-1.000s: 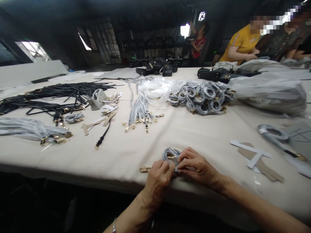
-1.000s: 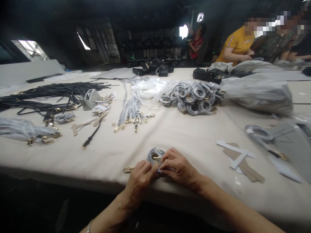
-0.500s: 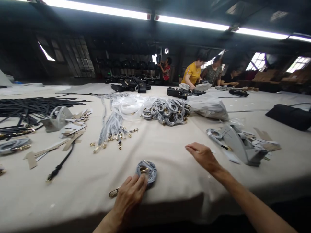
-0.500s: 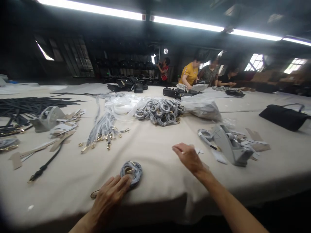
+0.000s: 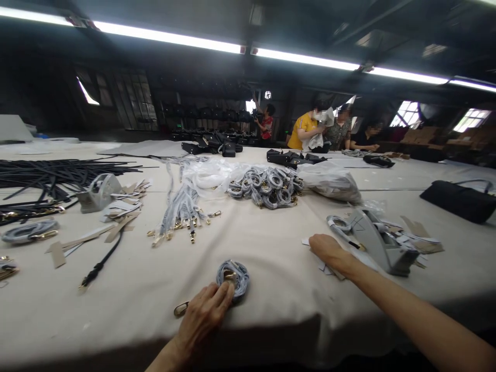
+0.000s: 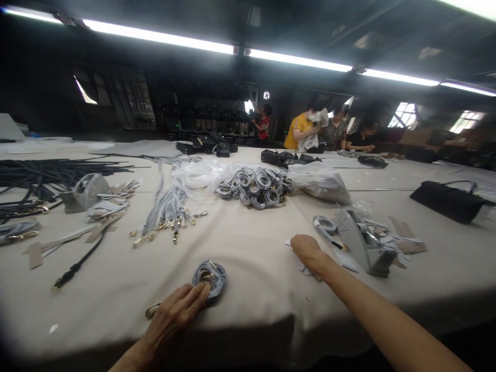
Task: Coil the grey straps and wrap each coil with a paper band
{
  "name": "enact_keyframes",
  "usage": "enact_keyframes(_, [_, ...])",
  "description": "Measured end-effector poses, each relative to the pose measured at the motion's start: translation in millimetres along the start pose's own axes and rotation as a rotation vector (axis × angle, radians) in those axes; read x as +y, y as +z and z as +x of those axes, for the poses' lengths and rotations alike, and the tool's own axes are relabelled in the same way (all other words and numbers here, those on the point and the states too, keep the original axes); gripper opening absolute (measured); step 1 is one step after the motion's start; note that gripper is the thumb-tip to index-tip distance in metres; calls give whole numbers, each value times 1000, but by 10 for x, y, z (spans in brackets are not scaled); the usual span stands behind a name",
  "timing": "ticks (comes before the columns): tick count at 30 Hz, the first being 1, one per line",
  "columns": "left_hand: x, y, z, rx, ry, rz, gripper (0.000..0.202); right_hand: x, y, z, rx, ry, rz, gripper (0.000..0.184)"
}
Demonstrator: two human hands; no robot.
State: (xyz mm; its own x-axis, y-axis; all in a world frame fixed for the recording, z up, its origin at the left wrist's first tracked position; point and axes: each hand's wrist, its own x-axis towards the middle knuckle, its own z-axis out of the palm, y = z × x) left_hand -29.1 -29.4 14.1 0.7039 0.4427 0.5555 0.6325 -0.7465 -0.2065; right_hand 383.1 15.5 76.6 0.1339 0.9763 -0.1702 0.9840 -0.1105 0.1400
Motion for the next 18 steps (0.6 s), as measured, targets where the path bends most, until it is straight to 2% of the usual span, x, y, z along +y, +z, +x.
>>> enact_keyframes(4, [-50, -20, 60, 16, 46, -93, 37, -17, 22, -59, 58, 66, 1, 25])
enact_keyframes(8, [-37, -74, 139, 15, -55, -188, 30, 46, 43, -108, 202, 150, 87, 23])
enact_keyframes(13, [-78, -182, 278, 64, -380, -460, 20, 147, -69, -70, 437, 206, 322, 21])
enact_keyframes(16, [-144, -314, 371, 93, -663, -776, 20, 115, -197, -24, 569, 231, 508, 24])
enact_keyframes(18, [-163, -412, 416, 91, -853, -1054, 28, 8, -281, -18, 625, 221, 640, 32])
